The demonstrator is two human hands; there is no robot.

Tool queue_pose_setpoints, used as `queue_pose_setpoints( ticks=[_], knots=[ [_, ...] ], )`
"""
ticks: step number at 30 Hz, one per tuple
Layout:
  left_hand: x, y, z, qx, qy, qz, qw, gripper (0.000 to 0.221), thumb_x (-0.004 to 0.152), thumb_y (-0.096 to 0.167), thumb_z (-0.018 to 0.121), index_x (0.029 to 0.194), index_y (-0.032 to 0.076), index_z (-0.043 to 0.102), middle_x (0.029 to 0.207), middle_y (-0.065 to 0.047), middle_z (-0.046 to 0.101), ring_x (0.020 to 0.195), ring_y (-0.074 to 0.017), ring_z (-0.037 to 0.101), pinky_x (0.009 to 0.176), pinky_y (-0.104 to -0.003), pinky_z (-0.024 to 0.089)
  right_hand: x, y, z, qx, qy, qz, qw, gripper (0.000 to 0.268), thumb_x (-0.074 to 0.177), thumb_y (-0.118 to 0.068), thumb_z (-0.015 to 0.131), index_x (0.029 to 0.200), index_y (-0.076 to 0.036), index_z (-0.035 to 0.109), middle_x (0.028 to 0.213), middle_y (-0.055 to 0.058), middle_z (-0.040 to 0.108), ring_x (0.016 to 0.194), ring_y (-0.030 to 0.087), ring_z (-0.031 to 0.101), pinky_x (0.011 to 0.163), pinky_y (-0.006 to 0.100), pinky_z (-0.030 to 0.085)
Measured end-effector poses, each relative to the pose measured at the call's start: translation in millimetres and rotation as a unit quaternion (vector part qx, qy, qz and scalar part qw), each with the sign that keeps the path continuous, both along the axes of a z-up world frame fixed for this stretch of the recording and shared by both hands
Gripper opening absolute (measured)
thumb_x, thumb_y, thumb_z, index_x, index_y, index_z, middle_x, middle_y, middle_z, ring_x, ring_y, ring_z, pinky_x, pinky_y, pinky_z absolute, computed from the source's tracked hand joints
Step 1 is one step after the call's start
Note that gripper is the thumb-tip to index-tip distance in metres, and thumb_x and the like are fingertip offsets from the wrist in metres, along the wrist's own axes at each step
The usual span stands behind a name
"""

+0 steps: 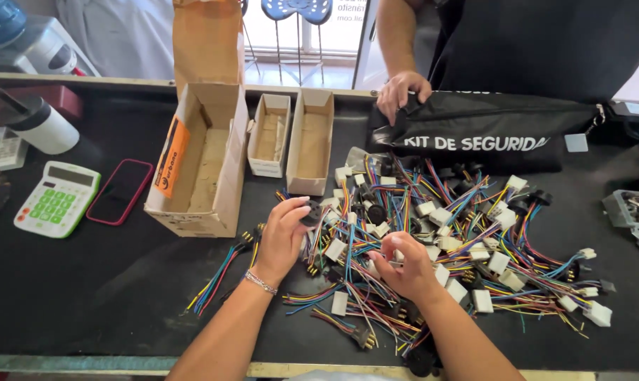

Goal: Sorting and inspecting a large pile of automotive wire harnesses on a workbench, placing them into cardboard boxes.

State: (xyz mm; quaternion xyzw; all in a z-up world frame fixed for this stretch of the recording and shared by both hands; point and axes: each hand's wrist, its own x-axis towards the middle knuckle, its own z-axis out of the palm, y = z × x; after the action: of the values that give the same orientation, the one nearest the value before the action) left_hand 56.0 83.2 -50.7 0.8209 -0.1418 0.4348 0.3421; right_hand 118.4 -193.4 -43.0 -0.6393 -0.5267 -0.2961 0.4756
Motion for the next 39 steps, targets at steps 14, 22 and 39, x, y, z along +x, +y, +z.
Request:
queue_pose_setpoints(
  ticks=[14,22,39],
  knots=[
    [-95.7,13.7,52.7,-0.172,0.009,-0.12,0.978,0.031,0.089,0.009,0.078,0.109,0.005,0.054,0.112,-0.016,0.067,0.101,-0.0319,0.069,0.083,-0.038,0.059,-7.6,-5.8,-3.4,-0.092,0.113,-0.062,0.987,0.017,0.081,-0.02,0.082,0.083,-0.013,0.067,0.065,0.0,0.061,0.052,0.024,0.061,0.054,0.037,0.053],
    [-94.4,-10.8,44.0,-0.134,-0.055,-0.102,0.984,0.031,0.089,-0.007,0.066,0.114,0.011,0.06,0.11,-0.013,0.069,0.1,-0.0333,0.066,0.088,-0.043,0.056,-9.1,-0.2,-8.8,-0.08,0.095,-0.007,0.992,0.027,0.079,-0.009,0.081,0.103,-0.009,0.07,0.071,0.004,0.068,0.052,0.024,0.064,0.054,0.036,0.055],
    [-85.4,-113.7,59.5,-0.301,0.059,-0.239,0.921,0.028,0.102,-0.001,0.063,0.121,0.016,0.053,0.118,-0.005,0.063,0.117,-0.0252,0.062,0.112,-0.037,0.049,-0.7,-28.6,-35.5,-0.374,0.221,0.155,0.887,0.053,0.091,-0.027,0.067,0.136,-0.005,0.05,0.144,0.019,0.047,0.132,0.029,0.051,0.113,0.04,0.038]
  ],
)
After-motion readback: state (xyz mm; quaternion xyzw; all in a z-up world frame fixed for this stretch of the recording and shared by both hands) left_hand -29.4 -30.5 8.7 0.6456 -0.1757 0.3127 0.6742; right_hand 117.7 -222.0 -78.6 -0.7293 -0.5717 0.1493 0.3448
